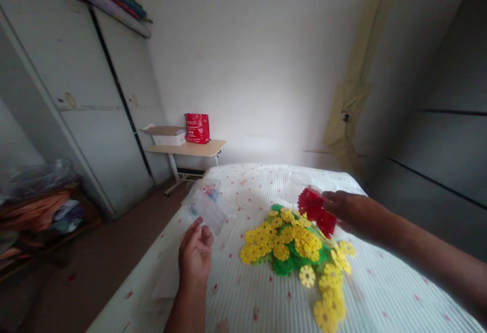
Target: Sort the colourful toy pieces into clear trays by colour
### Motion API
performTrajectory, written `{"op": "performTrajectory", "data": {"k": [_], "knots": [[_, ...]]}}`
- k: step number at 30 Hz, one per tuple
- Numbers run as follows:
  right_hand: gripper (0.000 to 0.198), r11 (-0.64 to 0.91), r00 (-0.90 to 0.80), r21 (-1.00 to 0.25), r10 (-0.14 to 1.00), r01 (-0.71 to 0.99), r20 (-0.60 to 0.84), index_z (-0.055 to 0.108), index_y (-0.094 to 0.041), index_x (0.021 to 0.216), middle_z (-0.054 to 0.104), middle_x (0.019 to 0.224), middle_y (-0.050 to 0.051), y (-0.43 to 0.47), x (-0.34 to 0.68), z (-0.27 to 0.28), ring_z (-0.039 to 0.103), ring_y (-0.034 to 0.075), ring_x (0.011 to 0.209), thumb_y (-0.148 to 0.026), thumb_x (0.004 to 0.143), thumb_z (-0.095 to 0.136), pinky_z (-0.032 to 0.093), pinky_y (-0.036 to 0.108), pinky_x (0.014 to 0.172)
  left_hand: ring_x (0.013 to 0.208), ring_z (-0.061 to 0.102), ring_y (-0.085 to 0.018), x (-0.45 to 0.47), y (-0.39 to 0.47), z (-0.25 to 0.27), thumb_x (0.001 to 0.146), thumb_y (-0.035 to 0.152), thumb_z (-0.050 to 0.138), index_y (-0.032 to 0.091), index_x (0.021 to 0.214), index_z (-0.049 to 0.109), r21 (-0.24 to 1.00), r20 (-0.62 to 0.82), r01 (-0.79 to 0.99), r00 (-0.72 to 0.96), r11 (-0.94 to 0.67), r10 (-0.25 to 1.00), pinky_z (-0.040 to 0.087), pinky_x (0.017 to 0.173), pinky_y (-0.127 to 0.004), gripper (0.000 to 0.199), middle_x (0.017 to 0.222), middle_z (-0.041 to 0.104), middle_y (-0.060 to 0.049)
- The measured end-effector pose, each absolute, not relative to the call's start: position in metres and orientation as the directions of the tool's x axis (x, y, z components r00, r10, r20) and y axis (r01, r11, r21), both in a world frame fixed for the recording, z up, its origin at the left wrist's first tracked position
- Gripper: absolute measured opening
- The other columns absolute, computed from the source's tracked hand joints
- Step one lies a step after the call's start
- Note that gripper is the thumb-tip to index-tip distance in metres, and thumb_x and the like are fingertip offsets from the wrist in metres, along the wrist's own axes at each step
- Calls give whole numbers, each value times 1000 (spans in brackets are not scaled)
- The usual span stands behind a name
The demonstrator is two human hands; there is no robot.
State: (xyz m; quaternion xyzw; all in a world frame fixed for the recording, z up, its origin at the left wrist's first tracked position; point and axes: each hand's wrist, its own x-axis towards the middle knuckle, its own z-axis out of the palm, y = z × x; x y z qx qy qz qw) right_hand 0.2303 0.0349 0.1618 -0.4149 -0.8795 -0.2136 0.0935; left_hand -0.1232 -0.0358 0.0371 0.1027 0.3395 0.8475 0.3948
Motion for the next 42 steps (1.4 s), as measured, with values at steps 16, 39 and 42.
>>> {"op": "performTrajectory", "data": {"k": [16, 39, 42], "knots": [[29, 516, -690, 591, 717, 620, 99, 65, -16, 72, 63, 100, 13, 24, 213, 154, 57, 18, 73, 7, 71, 48, 38, 25, 47, 56, 52, -6, -109, -33, 38, 53, 21, 73, 16, 81, 67, 678, -81, -597, -641, -429, 764, 39, 48, -14, 29, 64, 57, 3], [27, 418, -416, 90, 808, 904, 418, 63, -20, 86, 67, 78, 4, 48, 240, 203, 60, 15, 60, -45, 78, 58, 39, 22, 50, 56, 57, -5, -106, -34, 41, 50, 15, 76, 16, 79, 68, 570, -115, -682, -618, -458, 778, 45, 51, -13, 30, 66, 64, 3], [34, 322, -303, 41, 831, 946, 466, 65, -23, 90, 68, 85, 5, 71, 203, 202, 62, 17, 68, -51, 84, 48, 38, 24, 54, 56, 57, -5, -105, -34, 40, 50, 15, 76, 16, 80, 68, 563, -106, -688, -609, -457, 786, 45, 51, -13, 31, 66, 63, 4]]}}
